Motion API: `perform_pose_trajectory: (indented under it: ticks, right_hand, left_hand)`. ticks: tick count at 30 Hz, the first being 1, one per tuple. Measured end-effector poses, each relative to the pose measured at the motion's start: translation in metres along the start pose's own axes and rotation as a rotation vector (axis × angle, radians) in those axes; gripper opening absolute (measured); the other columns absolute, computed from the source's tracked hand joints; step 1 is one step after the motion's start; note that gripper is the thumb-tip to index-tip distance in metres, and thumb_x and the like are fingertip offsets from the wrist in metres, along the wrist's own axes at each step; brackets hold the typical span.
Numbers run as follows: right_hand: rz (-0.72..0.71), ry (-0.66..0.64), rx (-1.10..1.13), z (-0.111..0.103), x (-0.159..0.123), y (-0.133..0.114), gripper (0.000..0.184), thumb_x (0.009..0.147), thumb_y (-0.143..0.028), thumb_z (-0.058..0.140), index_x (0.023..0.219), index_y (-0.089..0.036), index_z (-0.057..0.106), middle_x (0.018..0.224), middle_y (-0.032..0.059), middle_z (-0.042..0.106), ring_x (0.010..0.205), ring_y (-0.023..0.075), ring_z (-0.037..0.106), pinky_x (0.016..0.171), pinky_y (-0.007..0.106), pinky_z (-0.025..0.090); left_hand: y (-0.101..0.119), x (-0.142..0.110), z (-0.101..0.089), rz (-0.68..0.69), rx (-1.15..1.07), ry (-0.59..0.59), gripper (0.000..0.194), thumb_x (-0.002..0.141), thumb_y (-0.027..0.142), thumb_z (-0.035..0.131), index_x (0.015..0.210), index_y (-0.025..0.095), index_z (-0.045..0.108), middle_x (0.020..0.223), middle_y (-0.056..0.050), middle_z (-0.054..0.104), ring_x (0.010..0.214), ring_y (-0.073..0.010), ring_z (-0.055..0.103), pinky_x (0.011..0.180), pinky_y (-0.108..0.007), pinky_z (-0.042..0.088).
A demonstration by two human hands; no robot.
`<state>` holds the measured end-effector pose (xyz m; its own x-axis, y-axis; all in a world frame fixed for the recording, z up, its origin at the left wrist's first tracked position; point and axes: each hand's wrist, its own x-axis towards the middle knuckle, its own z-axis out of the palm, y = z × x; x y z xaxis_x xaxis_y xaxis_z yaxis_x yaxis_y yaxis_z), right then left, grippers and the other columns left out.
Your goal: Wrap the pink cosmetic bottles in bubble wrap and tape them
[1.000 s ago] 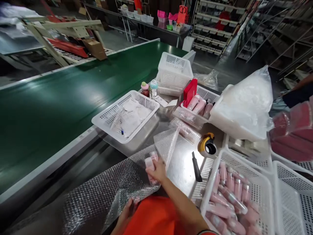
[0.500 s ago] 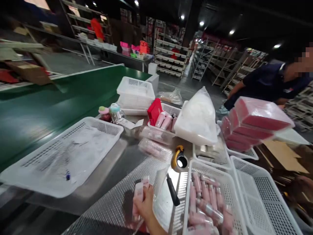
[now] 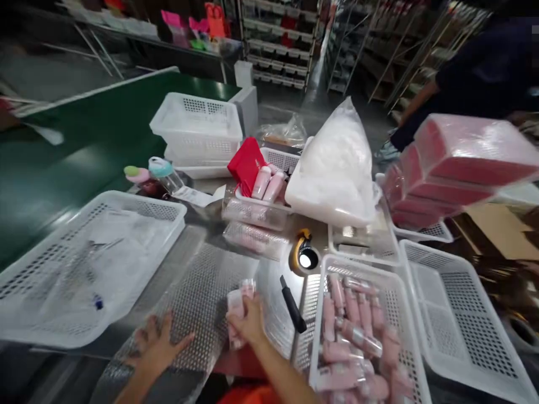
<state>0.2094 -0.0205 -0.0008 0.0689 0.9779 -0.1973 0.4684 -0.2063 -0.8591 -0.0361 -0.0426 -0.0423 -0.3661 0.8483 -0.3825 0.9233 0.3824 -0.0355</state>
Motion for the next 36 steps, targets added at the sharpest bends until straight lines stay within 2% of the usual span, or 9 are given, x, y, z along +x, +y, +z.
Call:
perform_pose_trajectory:
  ticks: [3, 7, 10, 14, 18, 22, 28, 32, 36]
  right_hand:
    - [0.045, -0.002, 0.070, -0.021, 0.002, -0.004, 0.029, 0.070, -0.033, 0.074, 0.095, -0.020, 0.072, 0.106, 0.0076, 0.056, 0.100, 0.0257, 0.061, 0.090, 0.038, 0.054]
    - [-0.061, -0.035, -0.020, -0.032, -0.002, -0.032, 0.033, 0.070, -0.035, 0.076, 0.100, -0.023, 0.071, 0.119, 0.0091, 0.055, 0.105, 0.0271, 0.059, 0.092, 0.039, 0.052]
    - [-0.253, -0.133, -0.210, -0.023, 0.010, -0.062, 0.038, 0.065, -0.041, 0.081, 0.098, -0.022, 0.073, 0.129, 0.0109, 0.054, 0.116, 0.0327, 0.054, 0.097, 0.043, 0.049]
    - [-0.365, -0.302, -0.548, 0.011, 0.045, -0.083, 0.038, 0.068, -0.039, 0.080, 0.099, -0.019, 0.073, 0.126, 0.0161, 0.059, 0.115, 0.0380, 0.053, 0.095, 0.050, 0.046]
    - [-0.349, -0.352, -0.762, 0.045, 0.074, -0.074, 0.042, 0.072, -0.039, 0.080, 0.108, -0.018, 0.073, 0.145, 0.0209, 0.053, 0.121, 0.0406, 0.054, 0.100, 0.054, 0.042]
    - [-0.315, -0.345, -0.794, 0.064, 0.079, -0.060, 0.053, 0.077, -0.046, 0.080, 0.123, -0.023, 0.069, 0.162, 0.0202, 0.037, 0.143, 0.0467, 0.037, 0.111, 0.063, 0.031]
    - [-0.366, -0.377, -0.815, 0.050, 0.075, -0.046, 0.088, 0.078, -0.054, 0.078, 0.155, -0.030, 0.042, 0.167, 0.0192, 0.029, 0.148, 0.0469, 0.031, 0.114, 0.066, 0.025]
    - [-0.458, -0.414, -0.817, 0.044, 0.074, -0.038, 0.079, 0.084, -0.047, 0.070, 0.155, -0.023, 0.042, 0.163, 0.0190, 0.035, 0.141, 0.0387, 0.041, 0.114, 0.055, 0.032]
    - [-0.402, -0.283, -0.844, 0.061, 0.071, -0.035, 0.075, 0.087, -0.037, 0.064, 0.154, -0.014, 0.040, 0.158, 0.0218, 0.040, 0.136, 0.0366, 0.045, 0.112, 0.049, 0.036]
  left_hand:
    - [0.002, -0.002, -0.003, 0.018, 0.094, 0.010, 0.084, 0.092, 0.062, 0.047, 0.164, 0.027, 0.021, 0.171, -0.018, 0.020, 0.153, -0.0462, 0.022, 0.108, -0.070, 0.037]
    - [0.021, -0.009, -0.019, 0.138, 0.146, -0.049, 0.070, 0.095, 0.044, 0.049, 0.161, 0.036, 0.027, 0.172, -0.008, 0.021, 0.157, -0.0414, 0.014, 0.112, -0.068, 0.033]
    - [0.038, -0.020, -0.034, 0.285, 0.061, -0.220, 0.072, 0.093, 0.041, 0.050, 0.161, 0.034, 0.028, 0.174, -0.007, 0.007, 0.158, -0.0427, 0.004, 0.113, -0.073, 0.028]
    - [0.048, -0.027, -0.038, 0.297, 0.021, -0.345, 0.088, 0.081, 0.035, 0.061, 0.162, 0.029, 0.027, 0.174, -0.008, -0.001, 0.157, -0.0434, -0.010, 0.116, -0.075, 0.017]
    - [0.047, -0.024, -0.027, 0.302, -0.028, -0.331, 0.096, 0.075, 0.029, 0.061, 0.162, 0.030, 0.023, 0.172, -0.005, -0.009, 0.156, -0.0418, -0.017, 0.116, -0.077, 0.009]
    - [0.043, -0.020, -0.021, 0.287, -0.080, -0.322, 0.108, 0.072, 0.029, 0.059, 0.164, 0.022, 0.003, 0.170, -0.004, -0.018, 0.155, -0.0377, -0.024, 0.118, -0.076, 0.003]
    - [0.038, -0.012, -0.024, 0.327, -0.139, -0.431, 0.113, 0.072, 0.037, 0.057, 0.161, 0.015, -0.008, 0.166, -0.004, -0.026, 0.152, -0.0392, -0.029, 0.116, -0.078, -0.004]
    - [0.037, -0.008, -0.022, 0.320, -0.153, -0.454, 0.116, 0.070, 0.039, 0.057, 0.160, 0.017, -0.013, 0.165, -0.002, -0.029, 0.151, -0.0391, -0.031, 0.114, -0.079, -0.007]
    - [0.038, -0.004, -0.016, 0.342, -0.187, -0.451, 0.120, 0.069, 0.041, 0.060, 0.159, 0.019, -0.016, 0.165, -0.001, -0.030, 0.151, -0.0390, -0.032, 0.112, -0.080, -0.010]
